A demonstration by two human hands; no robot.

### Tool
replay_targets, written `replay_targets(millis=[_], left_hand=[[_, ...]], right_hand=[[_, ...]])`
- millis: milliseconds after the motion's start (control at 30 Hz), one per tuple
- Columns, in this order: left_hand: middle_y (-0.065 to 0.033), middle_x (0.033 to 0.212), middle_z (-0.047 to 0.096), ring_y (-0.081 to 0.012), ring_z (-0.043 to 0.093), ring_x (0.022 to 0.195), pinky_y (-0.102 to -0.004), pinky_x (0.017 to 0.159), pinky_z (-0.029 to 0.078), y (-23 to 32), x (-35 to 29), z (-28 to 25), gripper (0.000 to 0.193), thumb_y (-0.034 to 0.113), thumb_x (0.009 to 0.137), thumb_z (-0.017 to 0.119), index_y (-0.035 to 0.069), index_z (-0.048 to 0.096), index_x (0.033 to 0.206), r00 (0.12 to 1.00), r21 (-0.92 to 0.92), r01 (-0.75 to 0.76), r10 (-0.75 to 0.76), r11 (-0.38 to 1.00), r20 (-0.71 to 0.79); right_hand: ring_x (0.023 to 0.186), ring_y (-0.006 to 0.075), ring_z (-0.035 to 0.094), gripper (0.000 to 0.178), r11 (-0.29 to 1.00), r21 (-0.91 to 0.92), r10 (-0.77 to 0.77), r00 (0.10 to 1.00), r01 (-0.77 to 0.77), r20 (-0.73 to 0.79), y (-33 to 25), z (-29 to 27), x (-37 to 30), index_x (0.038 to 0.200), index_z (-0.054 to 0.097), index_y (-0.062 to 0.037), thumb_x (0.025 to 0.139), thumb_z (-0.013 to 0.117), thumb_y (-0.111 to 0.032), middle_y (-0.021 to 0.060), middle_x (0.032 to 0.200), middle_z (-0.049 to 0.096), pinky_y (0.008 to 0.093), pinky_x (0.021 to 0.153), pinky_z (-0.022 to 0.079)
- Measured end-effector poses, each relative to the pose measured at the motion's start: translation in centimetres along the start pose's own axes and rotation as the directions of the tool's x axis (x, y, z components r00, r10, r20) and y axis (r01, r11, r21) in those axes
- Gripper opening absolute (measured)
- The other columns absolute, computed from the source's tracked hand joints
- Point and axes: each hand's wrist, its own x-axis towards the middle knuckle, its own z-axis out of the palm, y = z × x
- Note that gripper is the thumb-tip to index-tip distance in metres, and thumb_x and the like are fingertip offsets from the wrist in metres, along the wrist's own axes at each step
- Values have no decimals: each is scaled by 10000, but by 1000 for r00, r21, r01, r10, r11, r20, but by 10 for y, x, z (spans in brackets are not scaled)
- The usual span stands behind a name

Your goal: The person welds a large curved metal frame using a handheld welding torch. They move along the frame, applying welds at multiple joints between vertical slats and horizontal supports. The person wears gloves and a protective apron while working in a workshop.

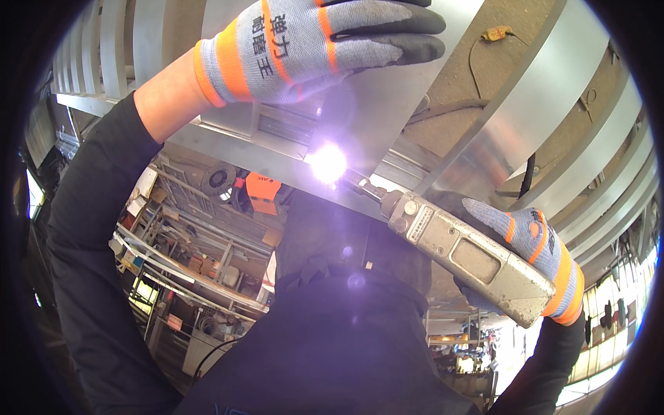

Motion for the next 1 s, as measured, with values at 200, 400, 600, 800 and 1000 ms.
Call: replay_targets(millis=[200, 400, 600, 800, 1000], left_hand=[[-136, 1887, 516, -250, 529, 1716, -387, 1477, 399, 24, 6, 14, 630, 295, 1302, 380, 70, 340, 1889, 985, 742, 106, 34, 662, -172], [-157, 1732, 660, -247, 646, 1595, -357, 1412, 500, -3, 10, 11, 595, 222, 1258, 478, -1, 471, 1811, 984, -312, -53, -4, 949, -179], [-173, 1822, 554, -255, 518, 1702, -388, 1473, 412, -20, 25, -8, 615, 211, 1250, 464, 32, 427, 1837, 992, -868, 40, 84, 495, 94], [-159, 1793, 593, -245, 557, 1673, -384, 1451, 447, -8, 15, -3, 587, 219, 1246, 513, 40, 482, 1804, 993, -472, -17, -42, 881, -114], [-145, 1765, 632, -235, 596, 1644, -380, 1429, 483, 18, 5, 20, 560, 227, 1242, 562, 48, 537, 1771, 985, 555, 61, 39, 830, -166]], right_hand=[[890, 201, 857, 695, 1000, -27, -8, 1000, 8, -2, 0, 1, 0, 1686, 657, -70, 1028, 880, -65, 80, 1105, 868, 348, 814, 689], [892, 206, 859, 708, 999, -46, -12, 1000, 11, -6, 0, 3, -2, 1683, 658, -68, 1015, 891, -70, 80, 1103, 869, 348, 820, 687], [893, 210, 862, 721, 999, -46, -8, 1000, 8, -13, 1, 1, -8, 1680, 660, -66, 1001, 902, -75, 79, 1100, 871, 347, 826, 686], [894, 215, 864, 734, 997, -74, -1, 1000, 0, -15, 0, -3, -16, 1678, 662, -65, 988, 913, -80, 78, 1097, 873, 347, 831, 685], [896, 219, 867, 747, 995, -99, -18, 1000, 17, -1, 3, 0, -11, 1675, 664, -63, 974, 924, -85, 77, 1095, 874, 347, 837, 683]])
